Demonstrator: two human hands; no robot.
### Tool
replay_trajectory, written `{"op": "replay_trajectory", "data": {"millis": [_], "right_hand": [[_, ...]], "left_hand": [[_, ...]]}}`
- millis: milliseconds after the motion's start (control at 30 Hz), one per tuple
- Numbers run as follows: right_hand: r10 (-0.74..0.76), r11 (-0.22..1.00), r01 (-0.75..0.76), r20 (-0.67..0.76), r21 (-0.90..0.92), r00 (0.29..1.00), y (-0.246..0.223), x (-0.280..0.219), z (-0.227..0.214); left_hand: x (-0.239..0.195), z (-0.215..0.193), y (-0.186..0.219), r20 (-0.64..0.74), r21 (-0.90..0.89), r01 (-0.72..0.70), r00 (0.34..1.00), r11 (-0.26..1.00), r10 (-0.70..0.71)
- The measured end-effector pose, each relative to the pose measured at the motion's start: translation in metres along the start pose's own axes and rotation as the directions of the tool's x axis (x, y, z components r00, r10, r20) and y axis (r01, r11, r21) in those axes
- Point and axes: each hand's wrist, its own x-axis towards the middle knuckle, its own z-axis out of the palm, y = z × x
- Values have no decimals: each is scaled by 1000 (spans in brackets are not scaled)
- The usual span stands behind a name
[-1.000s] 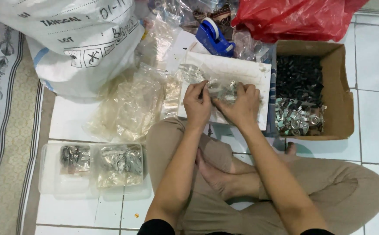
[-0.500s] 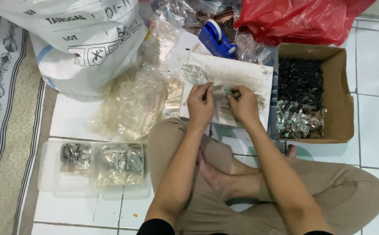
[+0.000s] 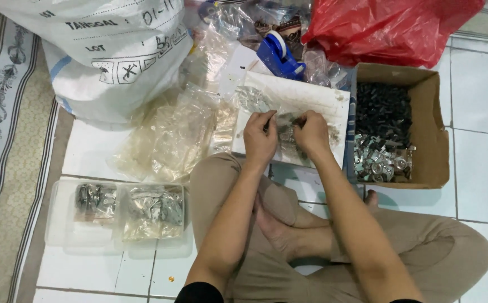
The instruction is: Sorting small metal components from a cardboard box and placing them into small plastic bags while sitting on the floor.
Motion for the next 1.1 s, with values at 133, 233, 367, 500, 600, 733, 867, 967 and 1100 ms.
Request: {"op": "replay_trajectory", "data": {"millis": [133, 233, 367, 500, 600, 733, 867, 967, 1100], "right_hand": [[10, 999, -10, 2, 50, 1000, -2, -6, -5], [55, 993, -56, 18, 100, 998, 30, 6, -5], [58, 871, -112, 125, 479, 990, 39, -12, -34], [20, 783, -167, 244, 599, 970, 3, -40, -61], [-25, 811, -106, 215, 576, 976, 8, -5, -25], [28, 855, -84, 115, 512, 993, 7, 24, 21], [-100, 670, 13, 72, 742, 992, -29, -15, -17], [-171, 751, 148, -26, 643, 985, -5, -30, -37], [-129, 987, 128, 3, 94, 992, 21, -49, -55]], "left_hand": [[0, -2, 6, -5, -3, 13, 1000, 1000, -13], [1, -5, 9, -10, 19, 7, 1000, 1000, -7], [-1, -4, 4, -10, 61, -25, 1000, 998, 26], [-2, 1, 2, 50, 75, -89, 995, 993, 86], [-3, 0, 8, 95, 82, -165, 983, 983, 157], [-3, 2, 5, 65, 44, -164, 985, 986, 161], [2, -1, 2, -4, -39, -73, 997, 997, 73], [0, -2, 1, -127, -89, -39, 991, 995, 28], [5, 4, -12, -115, -72, -39, 993, 997, 31]]}}
